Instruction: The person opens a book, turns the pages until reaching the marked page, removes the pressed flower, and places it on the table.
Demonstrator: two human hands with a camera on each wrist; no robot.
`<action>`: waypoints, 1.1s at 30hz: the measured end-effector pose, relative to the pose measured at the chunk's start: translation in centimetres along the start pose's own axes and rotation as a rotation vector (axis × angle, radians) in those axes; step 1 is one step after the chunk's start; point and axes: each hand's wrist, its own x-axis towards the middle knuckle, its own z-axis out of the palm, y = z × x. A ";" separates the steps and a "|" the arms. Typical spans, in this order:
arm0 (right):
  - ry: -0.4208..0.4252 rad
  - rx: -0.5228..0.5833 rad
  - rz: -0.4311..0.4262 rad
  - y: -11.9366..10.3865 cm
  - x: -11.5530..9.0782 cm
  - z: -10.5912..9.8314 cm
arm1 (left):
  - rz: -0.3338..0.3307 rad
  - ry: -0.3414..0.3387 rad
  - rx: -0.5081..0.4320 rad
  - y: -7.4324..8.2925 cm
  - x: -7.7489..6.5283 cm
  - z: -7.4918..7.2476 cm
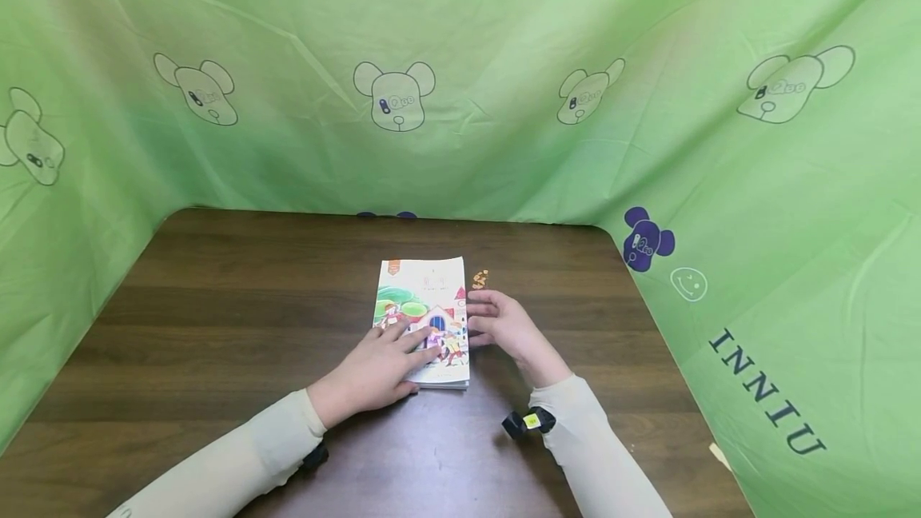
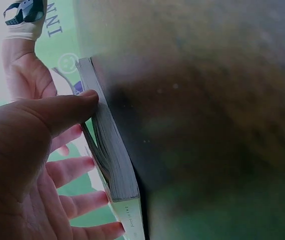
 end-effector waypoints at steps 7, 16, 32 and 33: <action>-0.004 -0.211 -0.086 0.0 -0.7 -0.1 | -0.003 0.005 0.020 0.3 0.2 0.0; -0.016 -0.538 -0.178 0.0 -2.0 0.6 | -0.017 0.000 0.026 0.7 0.6 0.0; -0.245 -1.061 -0.466 0.5 -3.4 0.6 | -0.063 0.029 0.018 1.1 0.8 0.4; -0.244 -1.079 -0.474 0.6 -3.5 0.6 | -0.066 0.036 0.014 1.1 0.8 0.4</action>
